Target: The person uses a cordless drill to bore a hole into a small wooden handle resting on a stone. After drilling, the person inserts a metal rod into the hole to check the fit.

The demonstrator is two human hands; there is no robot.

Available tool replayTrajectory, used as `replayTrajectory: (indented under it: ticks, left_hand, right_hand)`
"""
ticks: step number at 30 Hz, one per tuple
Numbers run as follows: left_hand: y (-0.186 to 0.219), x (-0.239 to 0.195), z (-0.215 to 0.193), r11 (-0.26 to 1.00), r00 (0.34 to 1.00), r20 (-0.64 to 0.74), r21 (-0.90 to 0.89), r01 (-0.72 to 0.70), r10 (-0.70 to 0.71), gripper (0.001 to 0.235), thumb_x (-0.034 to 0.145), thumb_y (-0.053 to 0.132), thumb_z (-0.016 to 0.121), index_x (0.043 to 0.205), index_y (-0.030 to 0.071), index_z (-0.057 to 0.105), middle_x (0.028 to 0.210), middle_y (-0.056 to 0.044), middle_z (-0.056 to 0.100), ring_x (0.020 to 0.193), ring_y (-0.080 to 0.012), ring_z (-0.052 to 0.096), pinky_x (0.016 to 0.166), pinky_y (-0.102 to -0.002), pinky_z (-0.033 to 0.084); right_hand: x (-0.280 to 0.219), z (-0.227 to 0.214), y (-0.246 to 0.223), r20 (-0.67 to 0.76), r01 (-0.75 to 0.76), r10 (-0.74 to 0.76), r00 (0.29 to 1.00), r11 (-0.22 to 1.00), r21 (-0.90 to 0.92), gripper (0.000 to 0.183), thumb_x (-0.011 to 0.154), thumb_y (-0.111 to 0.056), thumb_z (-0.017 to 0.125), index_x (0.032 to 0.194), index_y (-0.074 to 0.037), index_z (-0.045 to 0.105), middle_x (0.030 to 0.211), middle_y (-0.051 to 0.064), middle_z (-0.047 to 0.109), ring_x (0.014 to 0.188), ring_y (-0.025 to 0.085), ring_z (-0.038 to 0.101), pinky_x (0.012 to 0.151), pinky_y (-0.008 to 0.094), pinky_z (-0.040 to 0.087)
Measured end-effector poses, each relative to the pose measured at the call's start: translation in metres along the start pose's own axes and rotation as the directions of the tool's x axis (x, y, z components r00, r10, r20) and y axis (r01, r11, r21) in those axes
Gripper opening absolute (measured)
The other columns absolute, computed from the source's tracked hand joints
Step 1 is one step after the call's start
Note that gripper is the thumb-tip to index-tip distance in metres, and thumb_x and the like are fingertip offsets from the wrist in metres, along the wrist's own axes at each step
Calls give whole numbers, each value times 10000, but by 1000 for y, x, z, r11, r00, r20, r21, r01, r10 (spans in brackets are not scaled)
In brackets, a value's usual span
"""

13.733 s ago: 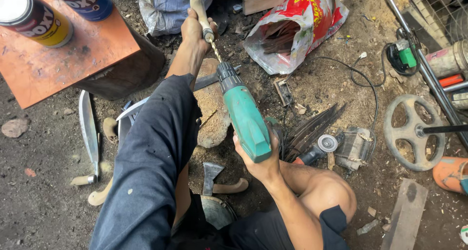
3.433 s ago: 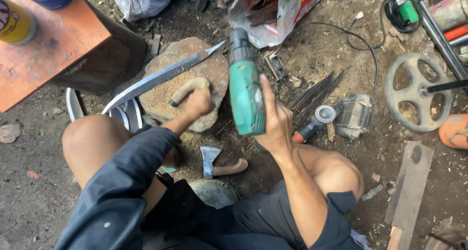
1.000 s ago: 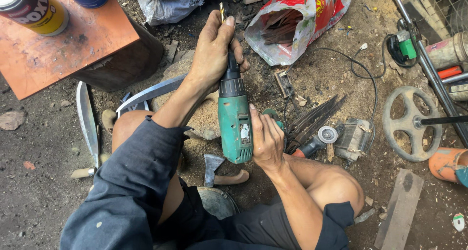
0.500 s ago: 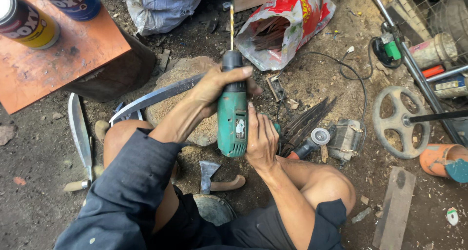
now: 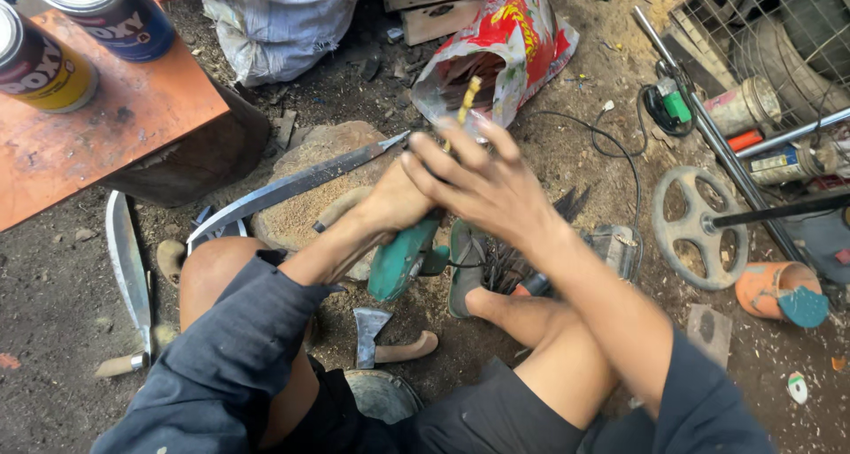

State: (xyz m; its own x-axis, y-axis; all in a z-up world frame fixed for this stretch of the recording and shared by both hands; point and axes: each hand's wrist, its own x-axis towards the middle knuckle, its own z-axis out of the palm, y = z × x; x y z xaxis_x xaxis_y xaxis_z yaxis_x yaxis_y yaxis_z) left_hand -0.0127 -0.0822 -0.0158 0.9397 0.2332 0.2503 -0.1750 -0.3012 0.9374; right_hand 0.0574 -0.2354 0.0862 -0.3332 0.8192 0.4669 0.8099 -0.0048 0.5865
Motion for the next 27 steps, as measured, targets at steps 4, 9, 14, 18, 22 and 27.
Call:
replayTrajectory:
  ticks: [4, 9, 14, 18, 22, 27]
  left_hand:
    - [9, -4, 4, 892, 937, 154, -292, 345, -312, 239, 714, 29, 789, 933, -24, 707, 848, -73, 719, 760, -157, 657, 652, -352, 551]
    - [36, -1, -30, 730, 823, 363, -392, 560, -437, 322, 700, 98, 829, 971, 42, 663, 853, -74, 741, 731, -194, 704, 636, -349, 604]
    - [41, 0, -35, 773, 776, 545, -323, 545, -319, 287, 710, 114, 782, 964, 15, 691, 848, -77, 758, 772, -177, 715, 680, -323, 595]
    - [19, -4, -7, 853, 848, 208, -91, 514, -488, 330, 657, 109, 816, 922, -56, 708, 837, -138, 739, 755, -235, 683, 669, -387, 556]
    - [-21, 8, 7, 868, 856, 148, 108, 485, -496, 376, 673, 224, 805, 961, -11, 745, 870, -119, 761, 780, -215, 713, 709, -349, 569]
    - [-96, 26, 4, 644, 809, 69, -568, 514, -584, 459, 786, 235, 794, 1170, 3, 696, 938, -141, 728, 716, -230, 696, 628, -394, 603]
  right_hand:
    - [24, 31, 29, 251, 184, -233, 940, 961, 205, 153, 853, -213, 652, 938, -87, 639, 876, 37, 596, 926, 224, 607, 998, 394, 450]
    - [32, 38, 41, 172, 277, -303, 937, 948, 158, 147, 797, -219, 656, 751, -90, 602, 705, 20, 558, 740, 211, 605, 885, 372, 480]
    - [32, 40, 31, 126, 325, -343, 931, 935, 142, 172, 785, -246, 655, 723, -90, 619, 696, 35, 593, 731, 210, 625, 918, 396, 511]
    - [26, 50, 23, 311, 290, -326, 893, 944, 157, 167, 807, -244, 658, 748, -88, 648, 698, 56, 621, 704, 213, 628, 807, 367, 481]
    - [13, 71, 21, 501, 190, -270, 822, 960, 205, 102, 898, -184, 653, 857, -91, 663, 845, 85, 677, 871, 234, 630, 895, 393, 459]
    - [-32, 105, -18, 389, -313, 261, 884, 947, 77, 644, 863, -96, 739, 1481, -69, 557, 1544, 160, 489, 1408, 344, 433, 1110, 478, 400]
